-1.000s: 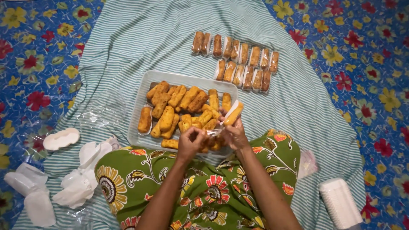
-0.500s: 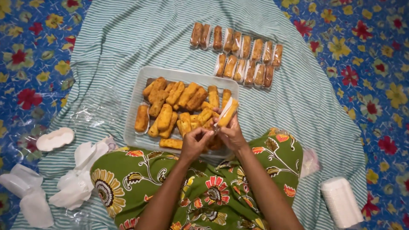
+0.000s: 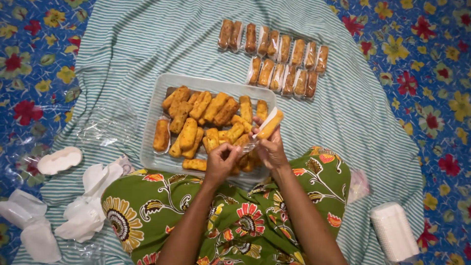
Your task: Wrapping individual fried snacks in small pieces of paper
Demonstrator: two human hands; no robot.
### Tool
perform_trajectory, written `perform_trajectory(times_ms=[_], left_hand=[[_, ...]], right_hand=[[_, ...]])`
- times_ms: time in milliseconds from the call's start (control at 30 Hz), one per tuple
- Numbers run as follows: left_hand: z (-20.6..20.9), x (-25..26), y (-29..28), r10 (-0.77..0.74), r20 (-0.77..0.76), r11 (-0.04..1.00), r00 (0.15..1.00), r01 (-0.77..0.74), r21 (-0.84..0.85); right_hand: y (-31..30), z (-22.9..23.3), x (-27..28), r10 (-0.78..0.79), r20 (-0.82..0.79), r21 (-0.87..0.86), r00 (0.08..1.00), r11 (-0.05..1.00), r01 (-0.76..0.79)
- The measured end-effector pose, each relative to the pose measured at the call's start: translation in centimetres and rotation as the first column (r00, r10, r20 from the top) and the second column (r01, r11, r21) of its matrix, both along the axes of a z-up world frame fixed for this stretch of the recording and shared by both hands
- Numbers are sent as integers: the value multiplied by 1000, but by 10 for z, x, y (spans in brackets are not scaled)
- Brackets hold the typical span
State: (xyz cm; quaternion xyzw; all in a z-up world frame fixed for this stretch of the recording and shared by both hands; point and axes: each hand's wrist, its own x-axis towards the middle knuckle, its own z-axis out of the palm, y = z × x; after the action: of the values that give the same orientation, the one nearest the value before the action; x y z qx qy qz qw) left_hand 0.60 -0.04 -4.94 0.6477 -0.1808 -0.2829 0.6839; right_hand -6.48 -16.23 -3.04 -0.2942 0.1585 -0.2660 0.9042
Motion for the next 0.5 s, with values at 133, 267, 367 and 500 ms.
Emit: perform_trajectory(times_ms=[133,267,367,500], left_hand=[[8,4,5,80,-43,997,996,-79,20],[24,-1,3,20,-111,1000,994,-22,-21],[24,-6,4,-32,-76,999,997,33,9],[27,-7,3,-48,-16,998,999,48,-38]], right_hand=[[0,3,-1,-11,12,8,1000,1000,11],[2,0,-1,32,-30,-17,999,999,-32],[8,-1,-3,67,-55,-12,996,998,-67],[10,-8,-8,83,-35,-4,996,997,-83]])
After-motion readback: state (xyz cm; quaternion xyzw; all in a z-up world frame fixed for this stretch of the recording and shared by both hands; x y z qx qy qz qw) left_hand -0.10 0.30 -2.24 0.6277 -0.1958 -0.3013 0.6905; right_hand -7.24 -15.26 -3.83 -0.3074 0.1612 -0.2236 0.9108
